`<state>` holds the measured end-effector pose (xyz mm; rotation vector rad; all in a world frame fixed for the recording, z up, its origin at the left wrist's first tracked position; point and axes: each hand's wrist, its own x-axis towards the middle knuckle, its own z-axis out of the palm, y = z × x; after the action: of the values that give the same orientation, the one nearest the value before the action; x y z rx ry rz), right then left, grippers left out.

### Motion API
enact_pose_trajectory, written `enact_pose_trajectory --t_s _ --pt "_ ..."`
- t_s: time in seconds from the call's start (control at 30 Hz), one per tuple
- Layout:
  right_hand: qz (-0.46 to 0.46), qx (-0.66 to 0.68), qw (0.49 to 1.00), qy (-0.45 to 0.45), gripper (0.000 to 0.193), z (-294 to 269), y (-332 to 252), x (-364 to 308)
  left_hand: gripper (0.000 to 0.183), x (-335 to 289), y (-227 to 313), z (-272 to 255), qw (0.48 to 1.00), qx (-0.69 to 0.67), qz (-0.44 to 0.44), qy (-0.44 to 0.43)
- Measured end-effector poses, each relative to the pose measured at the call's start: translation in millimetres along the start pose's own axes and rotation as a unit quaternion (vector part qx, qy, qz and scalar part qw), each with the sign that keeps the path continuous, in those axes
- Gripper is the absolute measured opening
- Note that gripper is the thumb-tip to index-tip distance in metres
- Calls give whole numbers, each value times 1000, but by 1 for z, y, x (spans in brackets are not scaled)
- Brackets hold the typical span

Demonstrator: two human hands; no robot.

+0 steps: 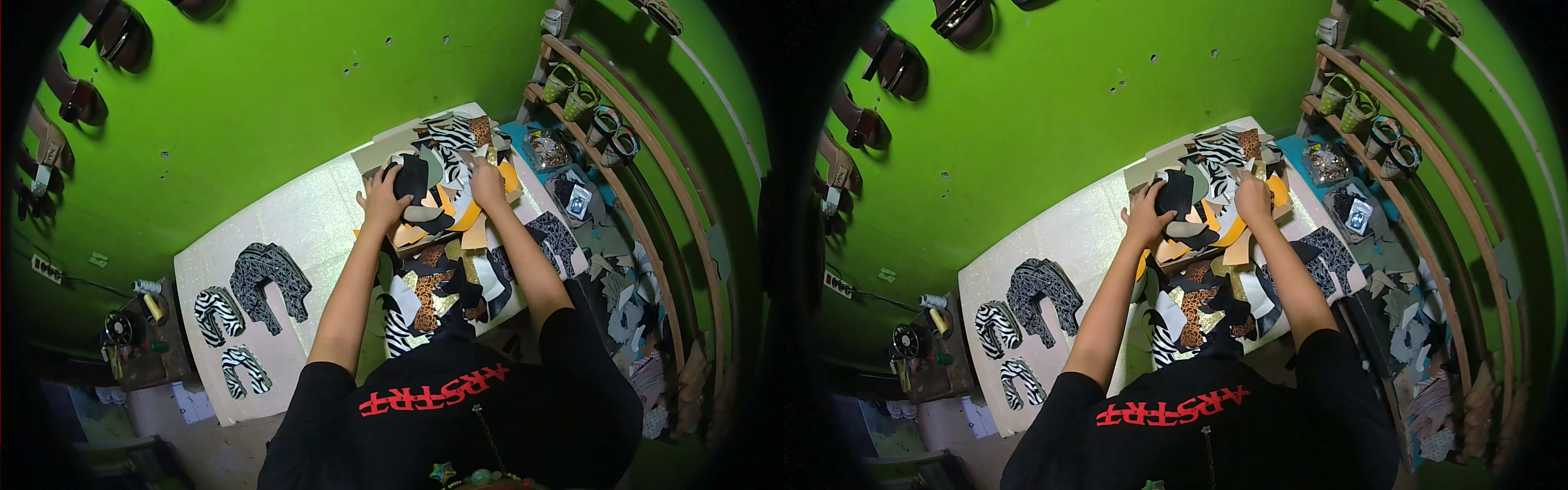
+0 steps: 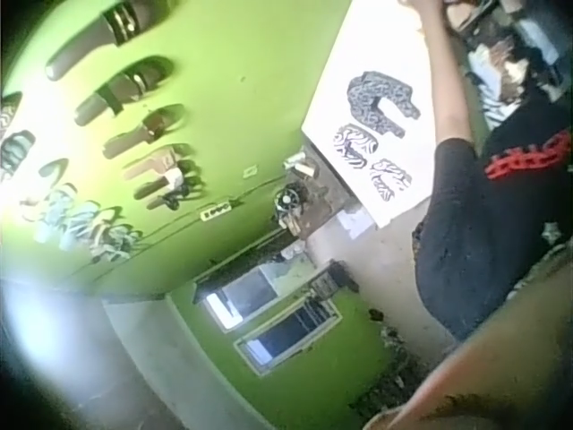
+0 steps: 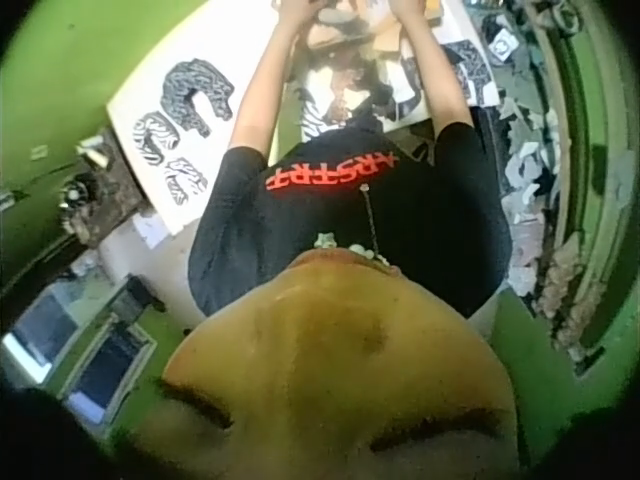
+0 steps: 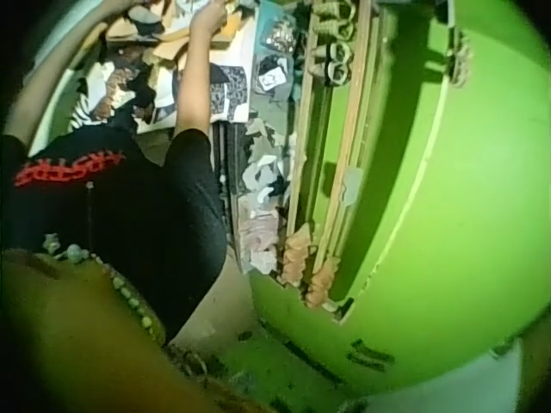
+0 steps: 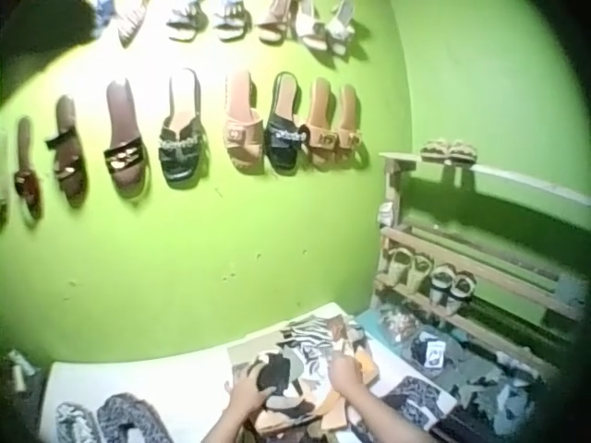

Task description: Sorting and arranging animal-print leather and fabric pieces for shoe manufacturing.

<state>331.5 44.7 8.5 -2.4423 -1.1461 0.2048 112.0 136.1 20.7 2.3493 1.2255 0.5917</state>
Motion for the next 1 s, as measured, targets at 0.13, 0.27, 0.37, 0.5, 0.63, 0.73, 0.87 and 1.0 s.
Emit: enact_pose_trajectory --t_s 0.13,0.27,0.37,0.5,0.63,0.73,0.87,1.0 --pt "-4 94 988 122 35 -2 -23 -10 53 -2 0 -4 1000 -25 7 -9" --pt "-63 40 985 156 43 -7 -43 -11 30 -11 -5 -5 988 -124 17 89" --pt "-135 17 985 102 48 0 -46 -6 22 -24 -3 -7 978 -174 28 114" --pt "-149 -34 987 51 52 15 -52 0 19 -48 -5 -6 963 -120 140 195" --pt "-159 -39 986 0 51 22 -54 4 16 -67 -15 0 975 -128 99 154" --pt "-186 -21 982 -16 46 22 -54 -1 20 -76 -15 1 976 -130 60 165" --pt "-297 115 947 -47 25 12 -45 -1 27 -80 -1 -3 972 -96 65 203" --pt "-173 163 943 -235 23 -1 -37 19 37 -66 2 0 966 -141 111 187"
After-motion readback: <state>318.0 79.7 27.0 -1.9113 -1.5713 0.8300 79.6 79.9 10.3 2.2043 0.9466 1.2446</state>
